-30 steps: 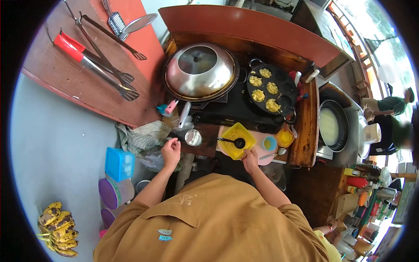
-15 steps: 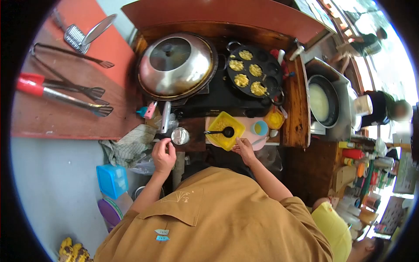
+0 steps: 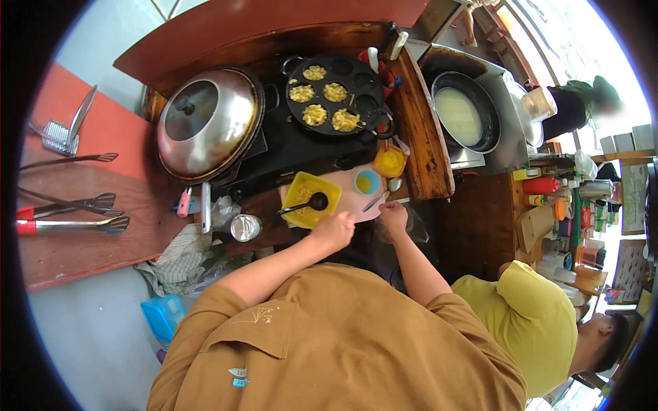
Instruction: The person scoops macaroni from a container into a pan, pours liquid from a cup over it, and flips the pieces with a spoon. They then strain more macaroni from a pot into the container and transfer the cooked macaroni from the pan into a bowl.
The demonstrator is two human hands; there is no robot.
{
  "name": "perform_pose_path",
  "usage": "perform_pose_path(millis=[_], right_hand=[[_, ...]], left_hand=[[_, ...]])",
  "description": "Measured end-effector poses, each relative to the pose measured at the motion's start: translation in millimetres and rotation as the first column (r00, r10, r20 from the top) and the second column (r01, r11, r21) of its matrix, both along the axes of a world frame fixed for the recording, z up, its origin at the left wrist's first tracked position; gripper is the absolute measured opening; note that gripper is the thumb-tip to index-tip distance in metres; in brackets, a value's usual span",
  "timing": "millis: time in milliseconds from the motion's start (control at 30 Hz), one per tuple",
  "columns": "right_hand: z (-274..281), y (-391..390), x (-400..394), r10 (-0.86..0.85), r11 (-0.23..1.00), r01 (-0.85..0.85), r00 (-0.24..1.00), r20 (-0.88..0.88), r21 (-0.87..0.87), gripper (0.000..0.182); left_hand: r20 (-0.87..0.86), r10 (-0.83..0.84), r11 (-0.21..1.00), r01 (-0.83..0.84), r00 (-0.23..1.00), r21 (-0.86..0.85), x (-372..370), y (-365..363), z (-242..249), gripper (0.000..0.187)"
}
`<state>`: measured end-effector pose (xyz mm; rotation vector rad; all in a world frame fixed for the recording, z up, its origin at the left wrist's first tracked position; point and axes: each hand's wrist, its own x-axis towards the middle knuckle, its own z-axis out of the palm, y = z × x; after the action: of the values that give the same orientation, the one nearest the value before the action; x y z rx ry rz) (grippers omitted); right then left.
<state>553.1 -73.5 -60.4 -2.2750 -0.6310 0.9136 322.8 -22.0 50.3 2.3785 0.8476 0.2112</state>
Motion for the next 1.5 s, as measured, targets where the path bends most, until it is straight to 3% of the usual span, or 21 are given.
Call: perform_pose_path(millis=[133,200,333,400,433,467,533,700,733,767,867,1000,1067,1200,1300,1367,1400,1467,1500], right_hand=[[29.0,0.9,13.8,0.072,0.996,-0.064,0.985,0.155,-0.058,0.027],[17.8,-0.7,30.5,0.076,0.983,-0.062,0.994,0.076,-0.172,0.027],[-10.9,-17.2,51.8,0.207,0.978,-0.207,0.978,-0.017,0.015,0.027],[-20.0,-20.8,52.0,0.224,0.975,-0.221,0.949,-0.221,0.035,0.029],[-24.1,-17.0,52.7,0.331,0.943,-0.333,0.935,-0.13,0.007,0.032],[-27.0,-14.2,52.8,0.34,0.94,-0.342,0.931,-0.136,0.01,0.032],[-18.1,-5.0,49.5,0.444,0.877,-0.444,0.895,0.04,0.184,0.033],[3.5,30.7,40.2,0.571,0.805,-0.555,0.82,-0.024,0.208,0.055],[-1.1,36.6,35.7,0.602,0.757,-0.604,0.793,0.095,0.247,0.064],[-5.0,41.9,31.4,0.616,0.704,-0.652,0.758,0.215,0.28,0.073],[11.8,56.9,19.7,0.601,0.7,-0.647,0.762,0.24,0.303,0.083],[5.6,70.2,11.1,0.57,0.683,-0.626,0.779,0.262,0.377,0.08],[9.3,75.4,10.1,0.603,0.699,-0.584,0.792,0.097,0.413,0.078],[5.0,74.2,3.1,0.562,0.721,-0.514,0.826,0.041,0.465,0.071],[-4.4,66.0,-5.3,0.516,0.723,-0.502,0.849,0.111,0.475,0.076],[-12.8,51.5,-8.2,0.414,0.742,-0.508,0.861,0.296,0.438,0.092],[-10.7,44.0,-9.1,0.439,0.78,-0.439,0.892,0.11,0.447,0.098],[19.3,16.8,-3.7,0.407,0.875,-0.38,0.913,-0.03,0.299,0.09],[27.8,-1.8,-0.1,0.404,0.89,-0.403,0.914,0.044,0.213,0.077]], left_hand=[[-0.031,0.019,0.996,-0.022,0.999,-0.084,64.9,-9.3,-60.0,0.018],[-0.129,0.153,0.979,-0.168,0.98,-0.113,82.2,-12.7,-78.7,0.017],[-0.082,0.312,0.935,-0.321,0.947,-0.149,85.0,-13.4,-88.0,0.018],[-0.108,0.368,0.911,-0.381,0.924,-0.159,87.2,-11.2,-87.8,0.019],[-0.1,0.419,0.892,-0.43,0.903,-0.141,87.6,-10.8,-86.4,0.019],[-0.09,0.47,0.87,-0.478,0.878,-0.12,87.5,-9.3,-84.6,0.02],[-0.143,0.501,0.844,-0.519,0.853,-0.137,86.2,-9.5,-81.3,0.022],[-0.179,0.548,0.784,-0.576,0.817,-0.233,67.6,-32.5,-63.8,0.021],[-0.184,0.559,0.777,-0.588,0.808,-0.225,63.4,-38.6,-58.0,0.021],[-0.18,0.57,0.758,-0.598,0.802,-0.262,58.2,-45.4,-51.4,0.021],[-0.164,0.616,0.715,-0.634,0.771,-0.296,43.7,-68.2,-42.7,0.02],[-0.178,0.657,0.663,-0.674,0.733,-0.328,30.3,-90.2,-33.7,0.02],[-0.167,0.666,0.662,-0.679,0.727,-0.318,22.2,-98.7,-37.9,0.021],[-0.19,0.598,0.696,-0.622,0.779,-0.36,5.5,-101.5,-35.7,0.022],[-0.17,0.498,0.772,-0.524,0.85,-0.361,-12.1,-96.4,-30.8,0.023],[-0.127,0.387,0.861,-0.407,0.913,-0.304,-20.4,-88.5,-31.0,0.023],[-0.151,0.363,0.863,-0.393,0.92,-0.317,-19.0,-82.8,-18.9,0.024],[-0.121,0.305,0.869,-0.328,0.945,-0.37,-16.4,-70.6,-20.0,0.026],[-0.091,0.264,0.881,-0.279,0.96,-0.382,-17.9,-65.6,-29.4,0.025]])
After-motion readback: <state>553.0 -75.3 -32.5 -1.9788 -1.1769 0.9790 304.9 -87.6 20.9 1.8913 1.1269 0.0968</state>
